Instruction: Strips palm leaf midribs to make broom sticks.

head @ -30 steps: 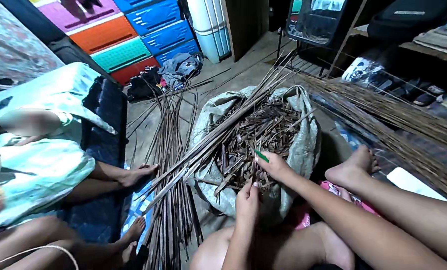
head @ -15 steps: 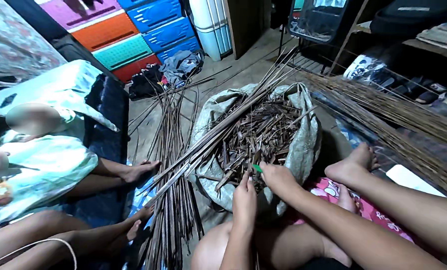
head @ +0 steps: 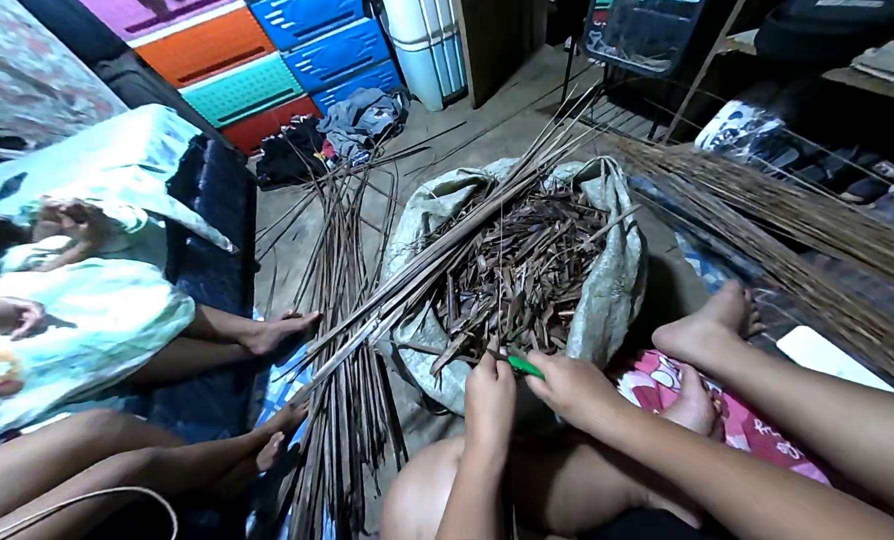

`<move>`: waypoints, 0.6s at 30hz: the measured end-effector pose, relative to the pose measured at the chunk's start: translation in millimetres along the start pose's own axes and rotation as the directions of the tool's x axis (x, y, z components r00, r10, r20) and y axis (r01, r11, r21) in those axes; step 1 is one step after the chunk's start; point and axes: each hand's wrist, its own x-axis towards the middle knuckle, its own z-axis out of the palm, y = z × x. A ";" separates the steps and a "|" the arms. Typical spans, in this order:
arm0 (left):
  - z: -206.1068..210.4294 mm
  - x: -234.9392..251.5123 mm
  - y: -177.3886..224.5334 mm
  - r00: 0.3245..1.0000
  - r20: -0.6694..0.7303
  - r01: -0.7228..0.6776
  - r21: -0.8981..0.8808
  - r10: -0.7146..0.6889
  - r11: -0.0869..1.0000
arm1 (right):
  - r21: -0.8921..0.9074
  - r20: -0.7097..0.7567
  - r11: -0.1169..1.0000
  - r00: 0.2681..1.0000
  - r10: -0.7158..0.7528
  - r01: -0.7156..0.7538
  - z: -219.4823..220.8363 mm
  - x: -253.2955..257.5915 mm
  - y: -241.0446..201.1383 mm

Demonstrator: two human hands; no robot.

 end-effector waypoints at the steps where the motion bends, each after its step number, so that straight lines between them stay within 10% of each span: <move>1: 0.0 0.1 0.8 1.000 -0.001 0.001 0.014 -0.001 1.000 | 0.004 0.009 1.000 1.000 -0.002 0.002 -0.3 0.2 1.4; 18: -1.7 -4.2 11.8 0.998 0.032 0.051 0.174 -0.058 0.983 | -0.051 0.044 0.998 0.998 0.047 -0.044 -7.0 -8.8 -11.3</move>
